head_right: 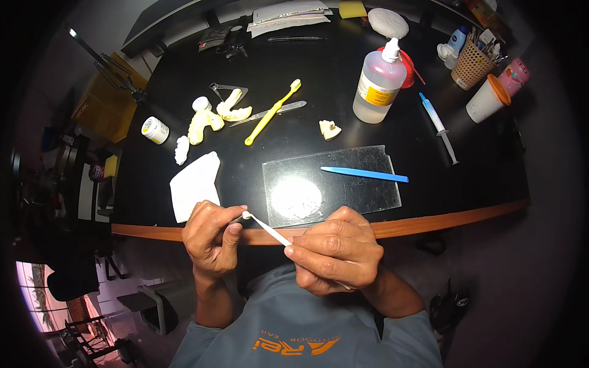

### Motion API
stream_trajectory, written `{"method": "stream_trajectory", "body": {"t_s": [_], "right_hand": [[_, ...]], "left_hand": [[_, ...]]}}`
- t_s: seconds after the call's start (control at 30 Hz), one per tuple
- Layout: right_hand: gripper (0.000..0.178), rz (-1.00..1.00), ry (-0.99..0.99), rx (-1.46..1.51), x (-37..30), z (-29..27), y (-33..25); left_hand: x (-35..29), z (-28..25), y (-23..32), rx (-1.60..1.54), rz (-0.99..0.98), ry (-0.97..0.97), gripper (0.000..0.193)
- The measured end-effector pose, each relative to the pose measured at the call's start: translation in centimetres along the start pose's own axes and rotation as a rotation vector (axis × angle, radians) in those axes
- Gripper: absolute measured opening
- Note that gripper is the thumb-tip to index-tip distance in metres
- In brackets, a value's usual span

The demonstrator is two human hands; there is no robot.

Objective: The person mixes a white substance on a glass plate using a spatula, holds a small dental component with pliers, and applies the mixture to it. The person then uses a syringe to apply a liquid to a dental model before applying more of the mixed substance to the dental component.

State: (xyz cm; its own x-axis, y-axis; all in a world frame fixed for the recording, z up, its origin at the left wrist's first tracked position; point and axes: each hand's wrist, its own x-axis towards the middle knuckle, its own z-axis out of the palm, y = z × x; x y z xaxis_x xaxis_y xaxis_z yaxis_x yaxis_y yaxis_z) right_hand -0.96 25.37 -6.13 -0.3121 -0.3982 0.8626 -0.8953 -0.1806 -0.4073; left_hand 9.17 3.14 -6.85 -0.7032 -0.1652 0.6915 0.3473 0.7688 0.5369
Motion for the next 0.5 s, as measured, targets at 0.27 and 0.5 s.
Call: {"method": "stream_trajectory", "body": {"t_s": [0.27,0.5], "right_hand": [[0.024,0.017,-0.014,-0.004,0.22,-0.05,-0.10],[0.022,0.010,-0.011,0.005,0.16,-0.07,-0.01]], "left_hand": [[-0.03,0.03,-0.03,0.002,0.002,0.000,0.015],[0.05,-0.31,0.14,0.006,-0.003,-0.040,0.017]]}}
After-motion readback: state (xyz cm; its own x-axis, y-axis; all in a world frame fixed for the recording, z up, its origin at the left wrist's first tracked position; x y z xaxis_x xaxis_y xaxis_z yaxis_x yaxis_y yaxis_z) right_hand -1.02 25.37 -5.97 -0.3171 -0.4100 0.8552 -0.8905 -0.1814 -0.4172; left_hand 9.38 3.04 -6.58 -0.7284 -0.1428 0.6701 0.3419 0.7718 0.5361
